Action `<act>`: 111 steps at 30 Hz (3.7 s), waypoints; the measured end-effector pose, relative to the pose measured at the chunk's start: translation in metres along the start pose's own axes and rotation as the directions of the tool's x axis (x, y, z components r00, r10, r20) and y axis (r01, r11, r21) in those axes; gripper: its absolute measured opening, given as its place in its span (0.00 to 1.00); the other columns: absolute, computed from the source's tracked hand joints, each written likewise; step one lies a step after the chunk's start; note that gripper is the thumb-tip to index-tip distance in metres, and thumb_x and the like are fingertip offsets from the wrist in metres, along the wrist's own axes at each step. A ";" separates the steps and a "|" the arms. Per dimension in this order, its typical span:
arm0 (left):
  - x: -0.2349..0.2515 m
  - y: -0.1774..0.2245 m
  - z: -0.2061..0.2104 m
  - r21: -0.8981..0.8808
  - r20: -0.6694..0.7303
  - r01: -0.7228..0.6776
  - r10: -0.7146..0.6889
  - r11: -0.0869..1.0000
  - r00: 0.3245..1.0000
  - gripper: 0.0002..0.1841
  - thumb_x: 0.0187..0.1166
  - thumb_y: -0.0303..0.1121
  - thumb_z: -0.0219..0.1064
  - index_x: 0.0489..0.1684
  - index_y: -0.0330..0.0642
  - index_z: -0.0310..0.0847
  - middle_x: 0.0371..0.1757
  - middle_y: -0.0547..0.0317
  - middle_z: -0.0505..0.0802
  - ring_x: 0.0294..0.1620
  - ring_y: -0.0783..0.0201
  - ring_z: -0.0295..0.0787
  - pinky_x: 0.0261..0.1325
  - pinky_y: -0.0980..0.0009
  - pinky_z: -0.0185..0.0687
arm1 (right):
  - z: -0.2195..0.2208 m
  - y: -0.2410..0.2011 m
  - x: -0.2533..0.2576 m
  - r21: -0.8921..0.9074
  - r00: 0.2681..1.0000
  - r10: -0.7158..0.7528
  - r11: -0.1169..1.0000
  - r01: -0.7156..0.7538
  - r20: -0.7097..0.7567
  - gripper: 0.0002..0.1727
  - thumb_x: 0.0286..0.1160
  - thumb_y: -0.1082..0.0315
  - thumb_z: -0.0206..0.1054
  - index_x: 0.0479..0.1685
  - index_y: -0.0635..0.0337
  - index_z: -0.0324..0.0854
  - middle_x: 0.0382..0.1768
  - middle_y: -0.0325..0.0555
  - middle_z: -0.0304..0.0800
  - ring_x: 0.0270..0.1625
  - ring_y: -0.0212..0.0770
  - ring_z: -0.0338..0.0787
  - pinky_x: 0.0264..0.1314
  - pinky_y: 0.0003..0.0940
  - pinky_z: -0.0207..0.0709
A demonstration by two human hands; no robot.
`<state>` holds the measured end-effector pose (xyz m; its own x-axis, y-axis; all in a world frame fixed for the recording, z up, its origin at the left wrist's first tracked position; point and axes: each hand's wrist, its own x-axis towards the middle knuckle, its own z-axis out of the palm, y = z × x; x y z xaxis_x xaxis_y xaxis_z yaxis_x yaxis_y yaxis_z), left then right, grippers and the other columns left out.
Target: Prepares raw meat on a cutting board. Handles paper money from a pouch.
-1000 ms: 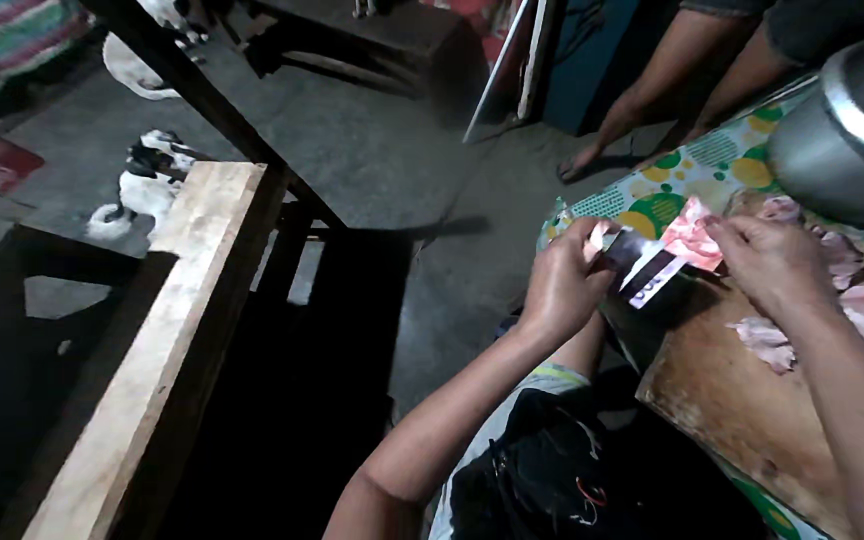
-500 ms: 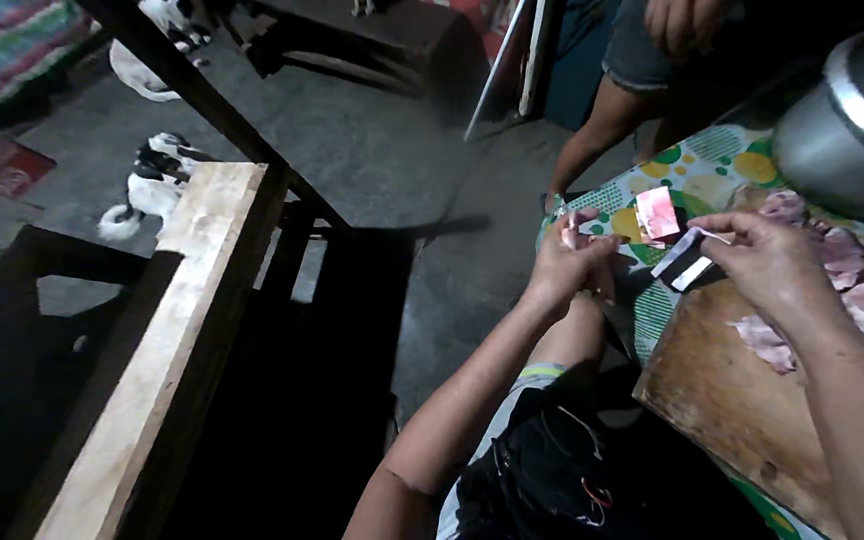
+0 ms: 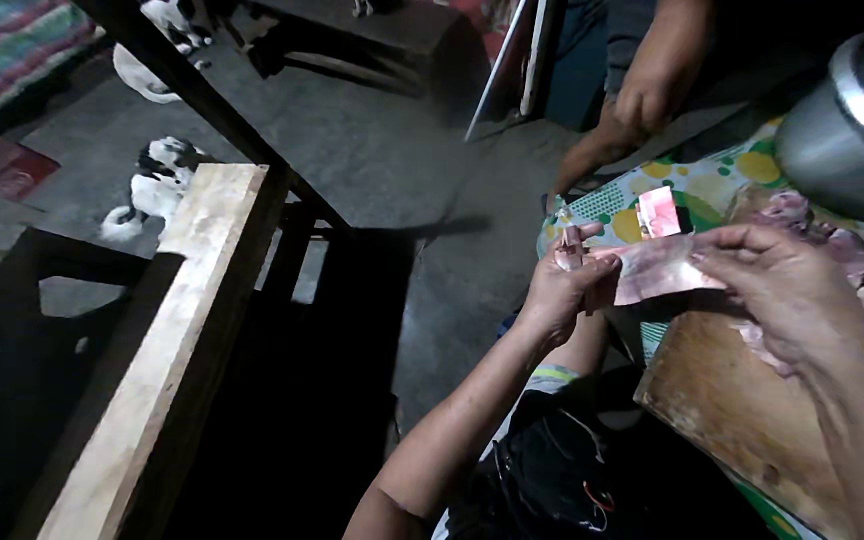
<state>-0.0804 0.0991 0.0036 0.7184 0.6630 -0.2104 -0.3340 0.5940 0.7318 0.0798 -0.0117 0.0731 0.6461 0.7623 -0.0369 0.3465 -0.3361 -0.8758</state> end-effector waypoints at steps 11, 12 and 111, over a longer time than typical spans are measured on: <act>-0.005 -0.001 -0.011 -0.275 0.038 0.091 -0.083 0.957 0.996 0.19 0.95 0.38 0.46 0.79 0.42 0.65 0.49 0.50 0.92 0.49 0.59 0.93 0.57 0.63 0.88 | -0.035 0.040 0.050 -0.497 0.971 -0.100 0.868 -0.021 -0.217 0.24 0.82 0.58 0.68 0.73 0.60 0.79 0.70 0.70 0.78 0.70 0.70 0.80 0.71 0.71 0.68; -0.005 0.000 -0.011 -0.303 0.061 0.105 -0.091 0.947 0.994 0.21 0.96 0.42 0.42 0.80 0.44 0.65 0.52 0.49 0.92 0.52 0.57 0.93 0.59 0.62 0.88 | -0.033 0.032 0.041 -0.513 0.968 -0.141 0.858 0.014 -0.210 0.24 0.83 0.58 0.66 0.73 0.63 0.79 0.70 0.73 0.76 0.69 0.71 0.79 0.70 0.71 0.68; -0.012 -0.064 -0.018 0.406 0.477 -0.838 0.698 0.364 0.534 0.39 0.86 0.59 0.53 0.89 0.38 0.64 0.88 0.37 0.68 0.87 0.48 0.67 0.83 0.57 0.70 | 0.034 0.008 -0.104 0.560 0.966 -0.051 0.822 -0.103 0.253 0.15 0.77 0.72 0.69 0.60 0.54 0.81 0.39 0.35 0.92 0.27 0.24 0.86 0.27 0.16 0.83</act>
<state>-0.0783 0.0615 -0.0518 0.4412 0.5518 0.7077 -0.4760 -0.5246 0.7058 -0.0072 -0.0751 0.0533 0.4343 0.8937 -0.1129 -0.1627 -0.0455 -0.9856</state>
